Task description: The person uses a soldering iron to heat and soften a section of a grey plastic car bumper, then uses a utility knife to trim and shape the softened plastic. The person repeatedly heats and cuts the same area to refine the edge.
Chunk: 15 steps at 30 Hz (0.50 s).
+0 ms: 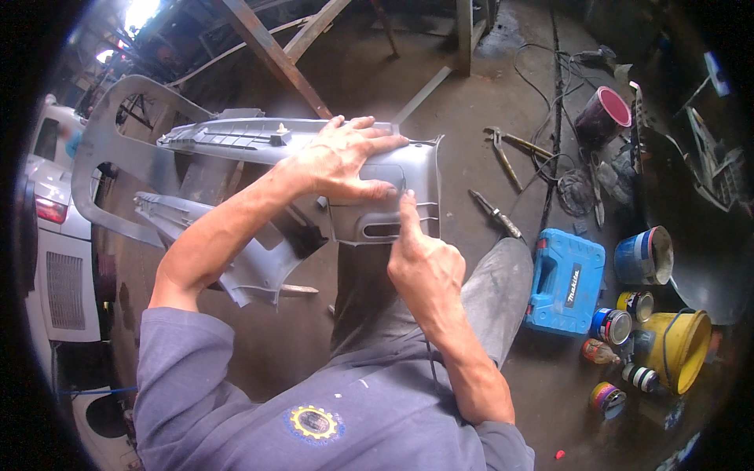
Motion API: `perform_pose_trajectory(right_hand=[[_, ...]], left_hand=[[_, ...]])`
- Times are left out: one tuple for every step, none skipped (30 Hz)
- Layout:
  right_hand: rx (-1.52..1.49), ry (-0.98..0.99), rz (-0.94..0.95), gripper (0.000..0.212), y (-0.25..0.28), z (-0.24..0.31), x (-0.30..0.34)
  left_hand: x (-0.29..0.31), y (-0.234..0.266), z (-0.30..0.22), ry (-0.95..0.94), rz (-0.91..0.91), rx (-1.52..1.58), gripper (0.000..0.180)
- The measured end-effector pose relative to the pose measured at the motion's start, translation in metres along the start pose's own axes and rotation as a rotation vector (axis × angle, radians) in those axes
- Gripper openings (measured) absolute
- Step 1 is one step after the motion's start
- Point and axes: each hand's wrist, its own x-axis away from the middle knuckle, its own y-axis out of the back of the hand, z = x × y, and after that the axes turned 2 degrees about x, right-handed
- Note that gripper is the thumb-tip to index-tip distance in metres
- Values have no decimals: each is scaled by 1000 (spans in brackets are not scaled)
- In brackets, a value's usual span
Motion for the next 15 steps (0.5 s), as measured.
perform_pose_trajectory(right_hand=[[-19,-13,1,44,-2,3,-4],[-39,-26,3,45,-4,5,-5],[-37,-18,-5,45,-4,2,-2],[-37,-10,-12,45,-5,-3,2],[-38,-2,-18,45,-6,-6,3],[-55,23,-26,49,-8,-8,1],[-73,48,-33,53,-10,-10,-4],[-92,74,-40,58,-11,-12,-6],[-82,79,-33,58,-11,-14,-4],[-71,85,-26,58,-10,-16,-2],[-61,91,-20,58,-10,-17,-1],[-63,90,-20,58,-9,-16,-4],[-68,86,-17,59,-7,-13,-6],[-72,83,-14,59,-7,-12,-6],[-81,88,-10,59,-8,-13,-4]], left_hand=[[1,-1,0,-3,-2,3,92],[1,-2,0,-7,-3,6,92],[1,-3,-1,-4,1,13,93],[1,-2,0,0,8,19,93],[2,-2,0,5,15,25,94],[2,-2,0,-7,-7,26,91],[3,-2,-1,-18,-29,25,88],[3,-2,-2,-28,-51,25,86],[3,-2,-2,-29,-45,22,86],[2,-2,0,-29,-40,20,86],[1,-1,1,-29,-35,18,86],[1,0,0,-31,-37,24,86],[3,0,-1,-31,-35,31,86],[4,-1,-2,-31,-33,37,86],[5,-3,-1,-19,-19,35,89]])
